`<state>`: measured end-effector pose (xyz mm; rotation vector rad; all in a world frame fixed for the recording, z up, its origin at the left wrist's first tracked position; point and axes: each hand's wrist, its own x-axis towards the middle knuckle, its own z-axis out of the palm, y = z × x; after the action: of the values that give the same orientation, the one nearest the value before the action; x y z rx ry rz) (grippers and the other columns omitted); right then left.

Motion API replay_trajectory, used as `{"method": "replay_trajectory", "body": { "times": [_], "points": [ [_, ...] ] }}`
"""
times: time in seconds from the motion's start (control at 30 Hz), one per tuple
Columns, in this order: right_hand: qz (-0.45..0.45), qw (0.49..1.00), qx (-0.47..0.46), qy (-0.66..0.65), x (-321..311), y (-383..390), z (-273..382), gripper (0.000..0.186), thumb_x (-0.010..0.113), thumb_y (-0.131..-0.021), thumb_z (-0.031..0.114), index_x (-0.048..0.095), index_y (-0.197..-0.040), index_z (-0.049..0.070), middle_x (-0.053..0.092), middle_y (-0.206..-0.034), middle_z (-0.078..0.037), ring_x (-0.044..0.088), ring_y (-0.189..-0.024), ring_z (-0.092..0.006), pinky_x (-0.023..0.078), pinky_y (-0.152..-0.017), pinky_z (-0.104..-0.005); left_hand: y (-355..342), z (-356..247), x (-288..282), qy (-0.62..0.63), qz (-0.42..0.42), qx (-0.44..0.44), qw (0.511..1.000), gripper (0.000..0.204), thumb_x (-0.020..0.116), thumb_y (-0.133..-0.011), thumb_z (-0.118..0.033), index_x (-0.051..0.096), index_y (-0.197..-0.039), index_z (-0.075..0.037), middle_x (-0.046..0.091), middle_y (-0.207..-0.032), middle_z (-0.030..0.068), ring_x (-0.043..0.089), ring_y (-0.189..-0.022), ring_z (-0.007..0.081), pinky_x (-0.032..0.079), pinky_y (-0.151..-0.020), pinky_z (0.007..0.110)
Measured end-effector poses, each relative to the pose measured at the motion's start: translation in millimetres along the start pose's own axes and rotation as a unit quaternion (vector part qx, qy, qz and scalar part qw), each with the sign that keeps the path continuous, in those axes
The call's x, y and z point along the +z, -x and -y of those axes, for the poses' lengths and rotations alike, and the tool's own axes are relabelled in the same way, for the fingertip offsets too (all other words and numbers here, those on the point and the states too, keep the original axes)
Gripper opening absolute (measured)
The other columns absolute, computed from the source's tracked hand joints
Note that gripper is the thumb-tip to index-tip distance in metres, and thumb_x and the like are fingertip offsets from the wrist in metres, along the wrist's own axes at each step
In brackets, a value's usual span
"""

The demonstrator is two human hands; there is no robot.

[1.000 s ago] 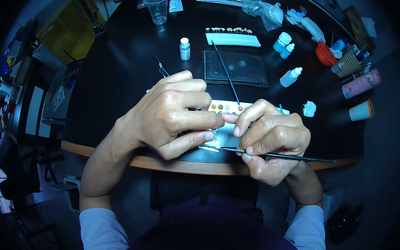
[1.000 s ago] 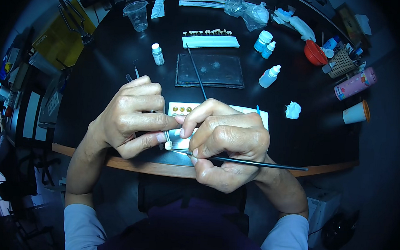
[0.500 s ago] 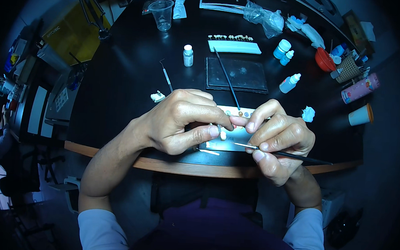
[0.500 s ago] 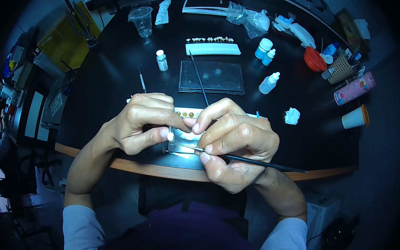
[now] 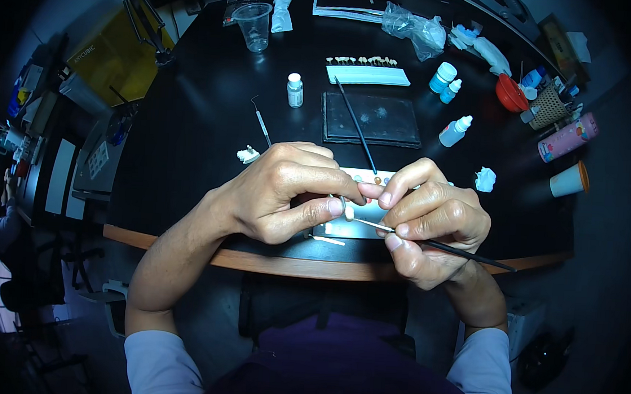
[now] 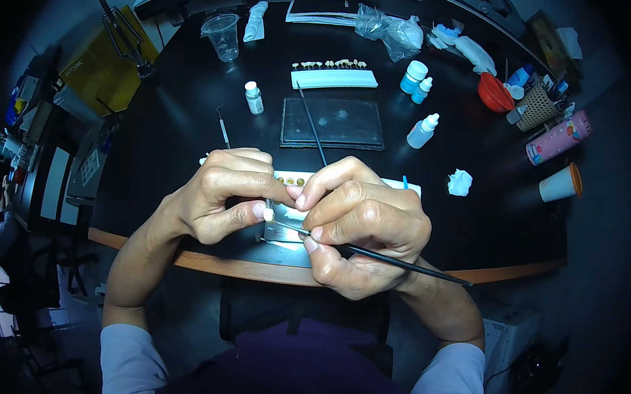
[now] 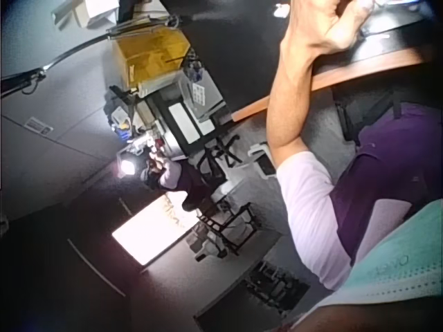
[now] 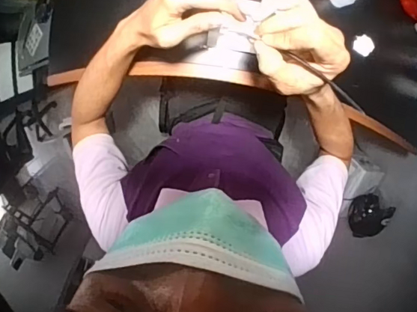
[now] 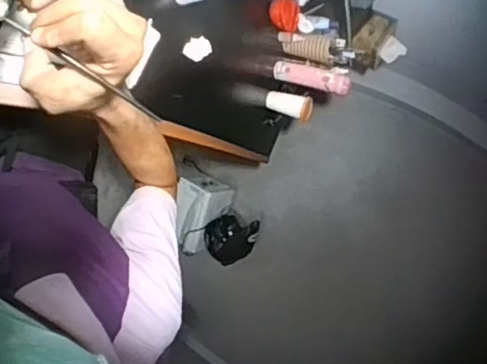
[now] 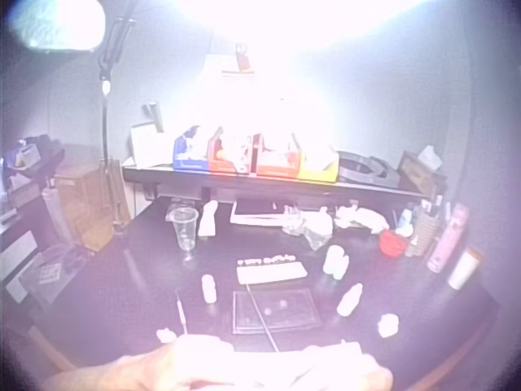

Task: The person holds an artificial tooth with tweezers and applies paint to it using a fine brush dipped into a palette.

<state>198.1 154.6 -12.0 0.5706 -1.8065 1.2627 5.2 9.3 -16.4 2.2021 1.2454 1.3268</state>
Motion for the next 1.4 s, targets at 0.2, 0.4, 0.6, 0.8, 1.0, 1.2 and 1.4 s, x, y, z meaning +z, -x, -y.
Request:
{"method": "replay_trajectory", "body": {
  "times": [0.2,0.4,0.6,0.8,1.0,1.2,1.4],
  "points": [
    [-0.006,1.0,0.001,0.002,1.6,-0.1,-0.7,0.013,0.07,-0.066,-0.006,0.065,-0.076,0.0,0.069,-0.073,-0.011,0.071,-0.082,-0.0286,0.063,-0.084,-0.0455,-0.9,-0.7,-0.9,-0.005,-0.002,0.003,1.0,0.024,0.066,-0.091,-0.016,0.077,-0.106,0.0,0.071,-0.075,0.0104,0.059,-0.06,0.0199,0.044,-0.06,0.036],
    [-0.003,1.0,0.0,-0.004,1.0,-1.3,0.8,0.013,0.069,-0.065,-0.007,0.064,-0.075,0.0,0.068,-0.073,-0.011,0.07,-0.082,-0.0279,0.064,-0.086,-0.0467,-2.1,-1.1,-1.3,-0.008,-0.006,0.008,1.0,0.024,0.066,-0.091,-0.016,0.077,-0.105,0.0,0.069,-0.072,0.0091,0.057,-0.059,0.0198,0.043,-0.061,0.036],
    [-0.035,0.998,0.003,0.059,1.0,-4.2,5.8,0.016,0.071,-0.065,-0.007,0.066,-0.078,0.001,0.069,-0.074,-0.01,0.068,-0.084,-0.0264,0.062,-0.09,-0.0476,-5.3,-8.9,2.5,-0.1,-0.059,-0.026,0.993,0.027,0.065,-0.091,-0.02,0.077,-0.101,0.002,0.064,-0.066,0.0087,0.051,-0.056,0.0185,0.039,-0.059,0.035],
    [0.045,0.967,-0.025,0.25,3.4,-6.2,14.9,0.026,0.083,-0.061,0.0,0.079,-0.085,0.008,0.073,-0.08,-0.002,0.063,-0.085,-0.0226,0.05,-0.078,-0.0364,-5.3,-13.1,5.0,-0.247,-0.12,-0.04,0.961,0.022,0.07,-0.081,-0.013,0.077,-0.097,0.0,0.062,-0.064,0.0077,0.05,-0.056,0.019,0.037,-0.058,0.035],
    [0.052,0.965,-0.038,0.253,5.0,-7.5,13.1,0.025,0.084,-0.061,0.002,0.08,-0.085,0.008,0.073,-0.08,-0.001,0.062,-0.084,-0.0211,0.045,-0.073,-0.034,-5.0,-11.7,3.3,-0.251,-0.123,-0.051,0.959,0.022,0.07,-0.079,-0.012,0.077,-0.097,0.0,0.062,-0.065,0.008,0.049,-0.056,0.019,0.037,-0.057,0.035],
    [0.012,0.967,-0.036,0.251,0.7,-8.1,17.3,0.021,0.079,-0.063,0.0,0.075,-0.081,0.008,0.07,-0.076,-0.002,0.06,-0.08,-0.0215,0.046,-0.072,-0.0331,-8.5,-14.6,6.0,-0.223,-0.151,-0.083,0.96,0.023,0.066,-0.09,-0.01,0.076,-0.108,0.001,0.059,-0.067,0.0081,0.048,-0.061,0.019,0.038,-0.06,0.036],
    [-0.031,0.965,-0.042,0.258,-6.1,-8.7,13.1,0.017,0.074,-0.075,-0.003,0.066,-0.089,0.004,0.068,-0.074,-0.005,0.059,-0.077,-0.0206,0.048,-0.077,-0.0347,-8.7,-22.4,13.7,-0.182,-0.185,-0.129,0.957,0.027,0.059,-0.102,-0.01,0.072,-0.122,0.0,0.06,-0.071,0.0071,0.049,-0.065,0.0166,0.04,-0.063,0.034]
  ]
}}
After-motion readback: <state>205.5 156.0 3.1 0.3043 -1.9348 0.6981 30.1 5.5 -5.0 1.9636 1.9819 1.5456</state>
